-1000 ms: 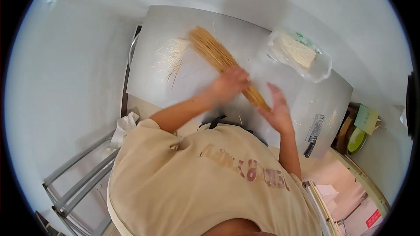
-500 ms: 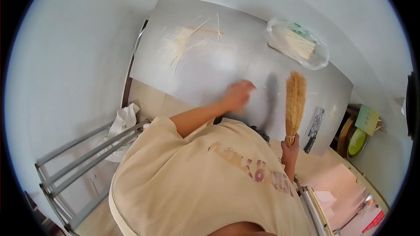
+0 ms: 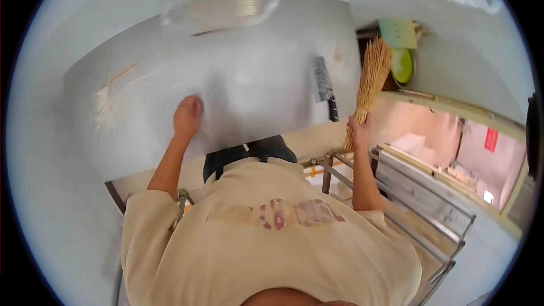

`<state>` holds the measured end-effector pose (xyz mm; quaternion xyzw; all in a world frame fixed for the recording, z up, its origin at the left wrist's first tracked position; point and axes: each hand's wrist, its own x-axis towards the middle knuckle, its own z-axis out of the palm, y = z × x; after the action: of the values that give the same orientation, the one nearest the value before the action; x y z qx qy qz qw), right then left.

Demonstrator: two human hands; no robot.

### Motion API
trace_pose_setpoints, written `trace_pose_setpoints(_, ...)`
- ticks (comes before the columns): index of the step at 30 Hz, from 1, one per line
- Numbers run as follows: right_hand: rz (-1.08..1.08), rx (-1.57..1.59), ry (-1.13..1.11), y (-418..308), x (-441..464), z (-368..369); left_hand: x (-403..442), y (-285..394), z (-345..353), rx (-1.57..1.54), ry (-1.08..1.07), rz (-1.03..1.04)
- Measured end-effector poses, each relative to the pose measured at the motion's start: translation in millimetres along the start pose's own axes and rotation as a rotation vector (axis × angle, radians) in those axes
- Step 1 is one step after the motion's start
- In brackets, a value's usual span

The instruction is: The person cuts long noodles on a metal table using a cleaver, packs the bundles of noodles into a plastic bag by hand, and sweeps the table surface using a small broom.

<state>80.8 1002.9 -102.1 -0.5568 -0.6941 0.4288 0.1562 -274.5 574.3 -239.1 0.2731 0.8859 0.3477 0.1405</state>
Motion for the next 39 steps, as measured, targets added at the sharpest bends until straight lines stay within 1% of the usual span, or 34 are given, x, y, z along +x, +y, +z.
trace_pose_setpoints(3,-0.062,0.011,0.0,8,82,-35,-1,78,80,-0.035,-0.196,0.195)
trace_pose_setpoints(5,-0.049,-0.01,-0.01,10,128,-44,-2,150,120,-0.007,-0.264,0.41)
trace_pose_setpoints(7,-0.007,-0.095,-0.076,22,178,-47,2,222,163,0.028,-0.614,0.379)
trace_pose_setpoints(9,-0.043,-0.134,-0.089,48,225,-41,2,272,223,0.083,-0.692,0.468)
trace_pose_setpoints(11,-0.082,-0.174,-0.108,67,257,-38,0,312,275,0.136,-0.637,0.545)
trace_pose_setpoints(12,-0.089,-0.171,-0.106,74,266,-34,1,328,293,0.144,-0.639,0.537)
trace_pose_setpoints(14,-0.094,-0.157,-0.109,91,287,-30,7,351,320,0.281,-0.788,0.426)
trace_pose_setpoints(16,-0.095,-0.261,-0.222,109,302,-23,15,360,336,0.288,-0.814,0.37)
trace_pose_setpoints(17,-0.092,-0.245,-0.232,118,306,-21,16,361,339,0.284,-0.841,0.324)
trace_pose_setpoints(18,-0.095,-0.317,-0.241,117,306,-20,11,353,347,0.303,-0.843,0.316)
trace_pose_setpoints(20,-0.279,-0.463,-0.184,110,300,-20,-6,326,363,0.288,-0.668,0.215)
trace_pose_setpoints(21,-0.283,-0.436,-0.192,105,296,-15,-10,319,348,0.314,-0.662,0.209)
trace_pose_setpoints(23,-0.273,-0.522,-0.214,94,285,-8,-22,308,296,0.247,-0.531,0.074)
trace_pose_setpoints(24,-0.313,-0.486,-0.257,82,273,-3,-29,301,269,0.278,-0.532,0.073)
trace_pose_setpoints(25,-0.304,-0.458,-0.262,72,258,5,-39,293,240,0.144,-0.458,0.118)
trace_pose_setpoints(26,-0.297,-0.496,-0.27,63,244,15,-47,290,210,0.012,-0.385,0.169)
trace_pose_setpoints(27,-0.288,-0.534,-0.274,57,233,21,-56,295,175,-0.015,-0.386,0.152)
trace_pose_setpoints(28,-0.401,-0.502,-0.214,76,225,41,-67,302,143,-0.04,-0.385,0.139)
trace_pose_setpoints(29,-0.392,-0.469,-0.201,73,209,48,-84,303,120,-0.014,-0.332,0.131)
trace_pose_setpoints(31,-0.405,-0.566,-0.39,58,162,66,-115,301,79,0.012,-0.213,0.117)
trace_pose_setpoints(33,-0.485,-0.551,-0.537,59,128,85,-140,297,49,0.041,-0.094,0.088)
trace_pose_setpoints(34,-0.492,-0.541,-0.521,52,115,85,-150,293,39,0.068,-0.032,0.068)
trace_pose_setpoints(35,-0.538,-0.456,-0.507,42,102,82,-161,288,31,0.074,-0.025,0.08)
trace_pose_setpoints(36,-0.59,-0.373,-0.497,31,98,79,-171,281,25,0.097,0.05,0.044)
trace_pose_setpoints(37,-0.604,-0.364,-0.494,19,107,78,-176,277,21,0.122,0.128,0.005)
trace_pose_setpoints(39,-0.427,-0.364,-0.326,-2,141,73,-186,271,13,0.148,0.178,-0.031)
